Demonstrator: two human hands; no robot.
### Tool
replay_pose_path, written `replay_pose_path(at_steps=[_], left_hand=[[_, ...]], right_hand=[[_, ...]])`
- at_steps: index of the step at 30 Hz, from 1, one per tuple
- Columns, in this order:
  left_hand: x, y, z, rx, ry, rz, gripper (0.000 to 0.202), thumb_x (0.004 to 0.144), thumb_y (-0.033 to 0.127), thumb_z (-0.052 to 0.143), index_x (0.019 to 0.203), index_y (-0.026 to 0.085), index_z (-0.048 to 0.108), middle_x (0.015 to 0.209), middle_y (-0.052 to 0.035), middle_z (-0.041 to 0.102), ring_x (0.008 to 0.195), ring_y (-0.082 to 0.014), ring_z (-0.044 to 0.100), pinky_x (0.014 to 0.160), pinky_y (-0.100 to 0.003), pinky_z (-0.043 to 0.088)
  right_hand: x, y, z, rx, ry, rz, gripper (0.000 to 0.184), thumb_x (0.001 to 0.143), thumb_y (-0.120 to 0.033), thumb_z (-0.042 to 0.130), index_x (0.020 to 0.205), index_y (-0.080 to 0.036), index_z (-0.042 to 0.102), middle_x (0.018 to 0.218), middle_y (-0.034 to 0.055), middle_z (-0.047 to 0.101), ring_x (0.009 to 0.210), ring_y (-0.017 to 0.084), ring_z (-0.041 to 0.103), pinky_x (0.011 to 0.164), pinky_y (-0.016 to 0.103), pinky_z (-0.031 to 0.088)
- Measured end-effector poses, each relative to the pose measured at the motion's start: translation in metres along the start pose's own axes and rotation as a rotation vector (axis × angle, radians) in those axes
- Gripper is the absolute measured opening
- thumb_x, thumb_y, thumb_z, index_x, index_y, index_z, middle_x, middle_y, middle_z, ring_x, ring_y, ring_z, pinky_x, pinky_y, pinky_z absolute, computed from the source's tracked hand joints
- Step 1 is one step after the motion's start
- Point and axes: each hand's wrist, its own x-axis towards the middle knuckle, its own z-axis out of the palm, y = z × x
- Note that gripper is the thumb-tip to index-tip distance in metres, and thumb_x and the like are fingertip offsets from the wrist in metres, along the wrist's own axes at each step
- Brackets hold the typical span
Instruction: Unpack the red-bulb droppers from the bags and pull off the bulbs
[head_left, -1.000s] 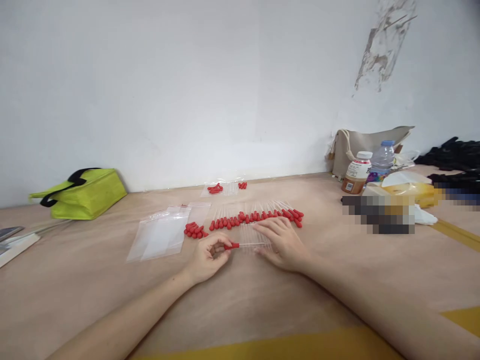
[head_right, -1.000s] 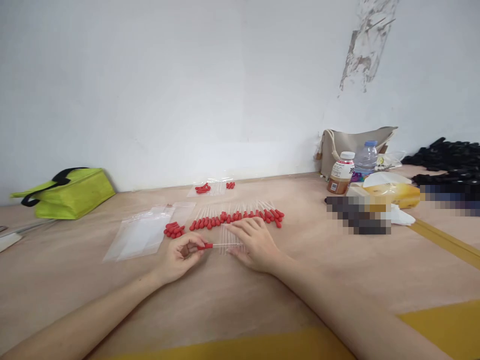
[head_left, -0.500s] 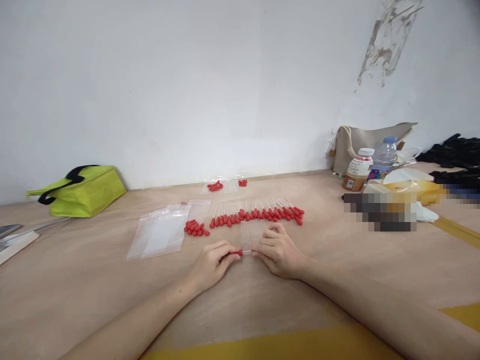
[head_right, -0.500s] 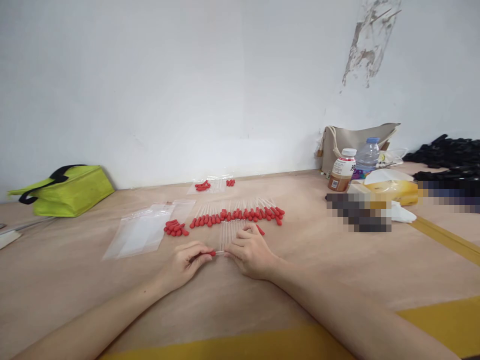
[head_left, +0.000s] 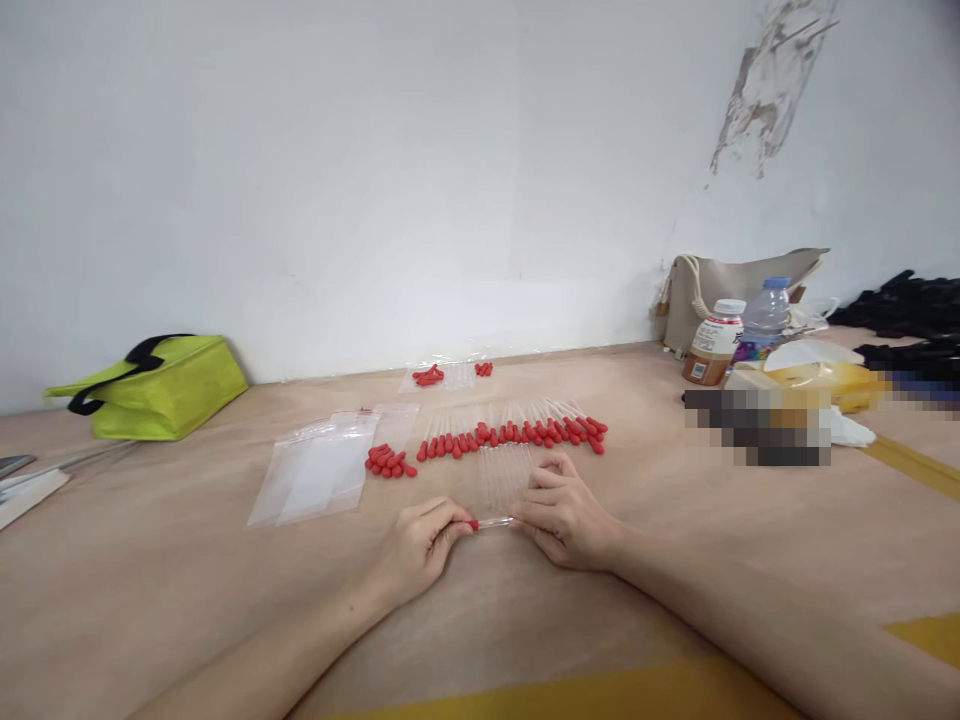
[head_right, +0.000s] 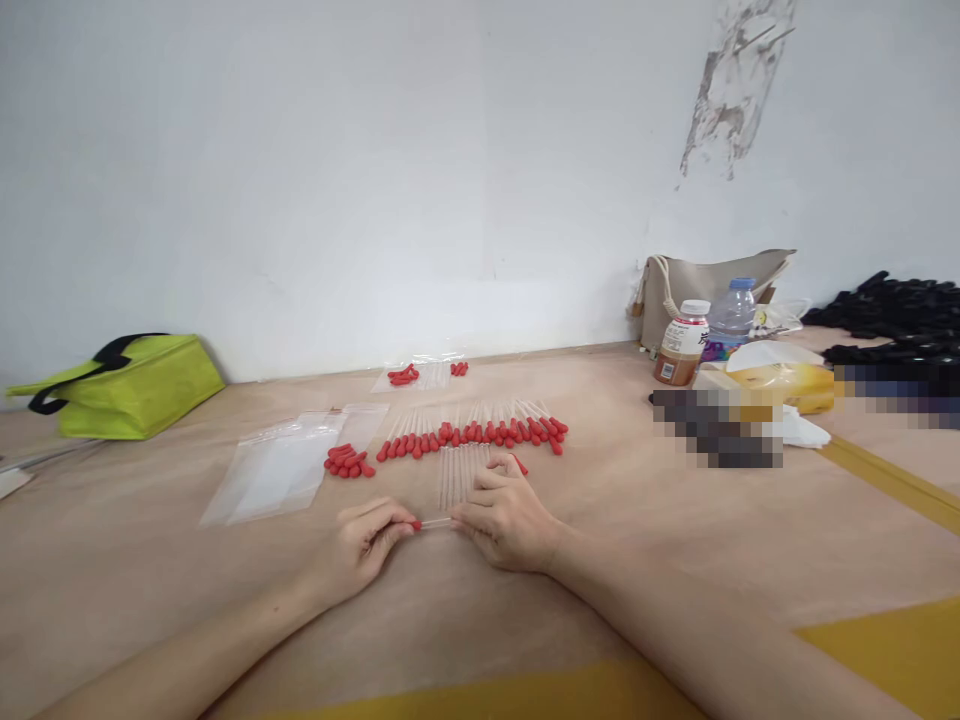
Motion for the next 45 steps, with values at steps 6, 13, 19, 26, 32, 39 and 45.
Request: replay_pose_path(at_steps=[6, 13, 19, 26, 32, 39, 45], left_hand=[[0.011, -0.018, -0.033, 0.088, 0.277, -0.187, 0.018, 0.083, 0.030, 0.048, 0.085, 0.020, 0.063, 0.083, -0.0032, 0.063, 0.076, -0.0161, 0.058, 0.070, -0.027, 0.046], [0.029, -0.061, -0.081, 0.315, 0.464, -0.405, 0.033, 0.078, 0.032, 0.044, 0.101, 0.018, 0.064, 0.094, -0.0063, 0.061, 0.085, -0.0189, 0.056, 0.070, -0.029, 0.047], [0.023, -0.089, -0.079, 0.335, 0.368, -0.491, 0.032, 0.075, 0.036, 0.049, 0.101, 0.019, 0.058, 0.088, -0.0023, 0.065, 0.069, -0.0153, 0.057, 0.058, -0.024, 0.043], [0.020, -0.097, -0.074, 0.404, 0.221, -0.504, 0.025, 0.075, 0.039, 0.048, 0.088, 0.021, 0.060, 0.091, -0.0016, 0.066, 0.073, -0.0177, 0.055, 0.065, -0.027, 0.042], [0.020, -0.098, -0.074, 0.386, 0.247, -0.512, 0.028, 0.075, 0.043, 0.047, 0.087, 0.022, 0.063, 0.090, -0.0014, 0.066, 0.073, -0.0176, 0.056, 0.062, -0.025, 0.042], [0.020, -0.097, -0.076, 0.390, 0.291, -0.510, 0.032, 0.080, 0.041, 0.041, 0.096, 0.021, 0.061, 0.092, -0.0017, 0.066, 0.076, -0.0172, 0.058, 0.064, -0.024, 0.042], [0.023, -0.085, -0.071, 0.495, 0.367, -0.393, 0.026, 0.079, 0.037, 0.046, 0.088, 0.020, 0.063, 0.092, -0.0031, 0.065, 0.082, -0.0203, 0.055, 0.074, -0.030, 0.040]], right_hand=[[-0.002, 0.034, -0.016, -0.057, 0.118, 0.339, 0.022, 0.085, -0.028, 0.044, 0.080, -0.021, 0.064, 0.066, 0.0006, 0.063, 0.066, 0.013, 0.051, 0.076, 0.031, 0.028], [-0.007, 0.047, -0.009, -0.257, 0.070, 0.470, 0.018, 0.080, -0.024, 0.046, 0.082, -0.021, 0.064, 0.071, 0.0016, 0.067, 0.067, 0.014, 0.056, 0.075, 0.030, 0.028], [-0.005, 0.038, -0.001, -0.389, 0.004, 0.396, 0.022, 0.082, -0.023, 0.044, 0.075, -0.019, 0.065, 0.066, 0.0026, 0.066, 0.067, 0.015, 0.052, 0.075, 0.033, 0.024], [-0.003, 0.032, 0.002, -0.350, -0.005, 0.385, 0.024, 0.084, -0.022, 0.042, 0.080, -0.020, 0.066, 0.069, 0.0025, 0.064, 0.071, 0.015, 0.050, 0.073, 0.032, 0.023], [-0.002, 0.027, 0.000, -0.346, -0.059, 0.364, 0.024, 0.083, -0.030, 0.044, 0.079, -0.019, 0.065, 0.068, 0.0038, 0.061, 0.072, 0.016, 0.049, 0.072, 0.033, 0.022], [-0.001, 0.026, -0.001, -0.330, -0.091, 0.361, 0.026, 0.084, -0.033, 0.043, 0.080, -0.020, 0.065, 0.070, 0.0038, 0.062, 0.073, 0.016, 0.049, 0.072, 0.033, 0.022], [-0.002, 0.036, -0.004, -0.237, 0.052, 0.510, 0.030, 0.086, -0.028, 0.040, 0.070, -0.019, 0.063, 0.070, 0.0023, 0.064, 0.070, 0.014, 0.052, 0.072, 0.030, 0.025]])
